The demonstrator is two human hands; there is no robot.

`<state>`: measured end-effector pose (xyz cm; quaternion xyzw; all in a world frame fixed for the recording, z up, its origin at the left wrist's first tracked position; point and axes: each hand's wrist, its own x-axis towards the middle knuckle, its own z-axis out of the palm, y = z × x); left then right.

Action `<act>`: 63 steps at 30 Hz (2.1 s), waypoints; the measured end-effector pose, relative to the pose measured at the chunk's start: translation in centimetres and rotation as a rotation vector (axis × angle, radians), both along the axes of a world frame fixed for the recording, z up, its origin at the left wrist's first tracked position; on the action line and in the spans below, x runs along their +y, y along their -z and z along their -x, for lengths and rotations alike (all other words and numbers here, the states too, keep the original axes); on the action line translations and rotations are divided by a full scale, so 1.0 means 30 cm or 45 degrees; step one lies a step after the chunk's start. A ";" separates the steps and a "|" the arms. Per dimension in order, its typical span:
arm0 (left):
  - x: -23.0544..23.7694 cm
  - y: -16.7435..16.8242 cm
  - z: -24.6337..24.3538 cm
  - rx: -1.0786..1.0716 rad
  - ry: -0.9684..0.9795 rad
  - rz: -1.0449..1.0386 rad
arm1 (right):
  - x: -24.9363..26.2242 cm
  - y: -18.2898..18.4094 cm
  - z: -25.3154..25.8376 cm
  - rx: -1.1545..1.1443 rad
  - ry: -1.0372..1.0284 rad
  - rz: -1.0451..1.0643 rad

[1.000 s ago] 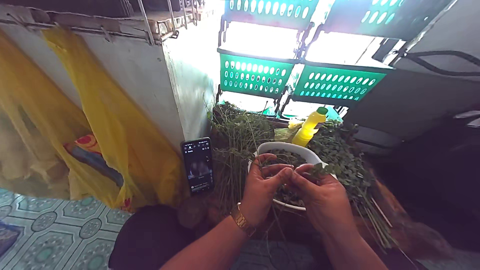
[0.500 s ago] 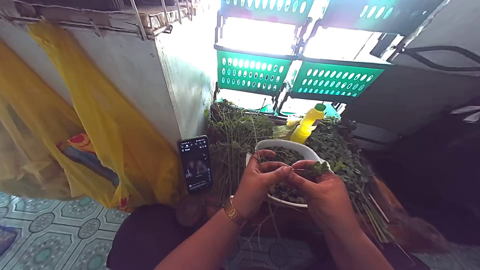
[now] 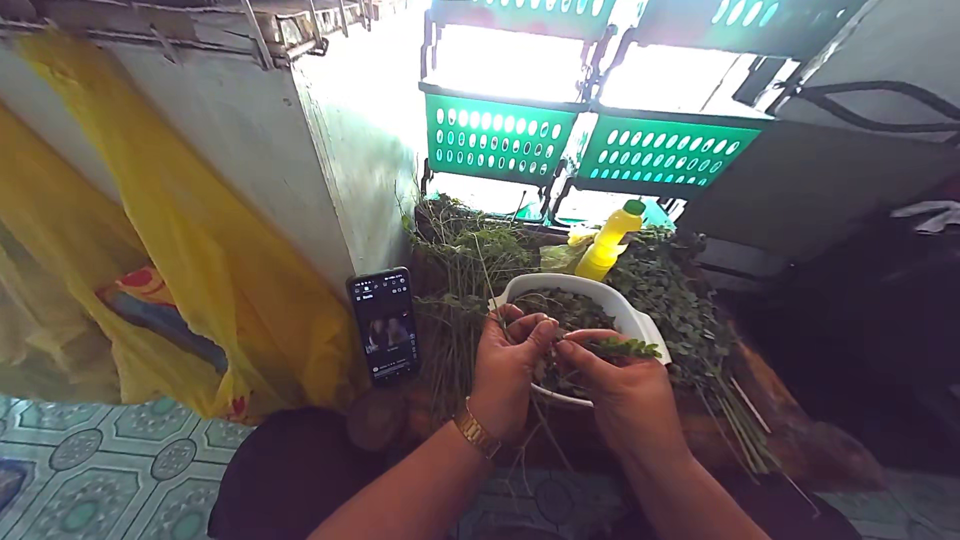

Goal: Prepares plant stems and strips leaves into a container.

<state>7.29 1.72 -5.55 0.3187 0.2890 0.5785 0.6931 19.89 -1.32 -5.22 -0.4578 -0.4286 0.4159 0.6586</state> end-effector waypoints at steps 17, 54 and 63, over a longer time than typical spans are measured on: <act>0.038 -0.030 0.044 0.180 -0.082 -0.051 | 0.050 -0.032 -0.202 -0.863 0.181 0.091; 0.024 -0.038 0.058 0.474 0.157 -0.278 | 0.027 -0.124 -0.111 -0.815 -0.137 -0.098; 0.022 -0.035 0.049 0.442 0.143 -0.266 | 0.026 -0.128 -0.127 -0.841 -0.103 -0.068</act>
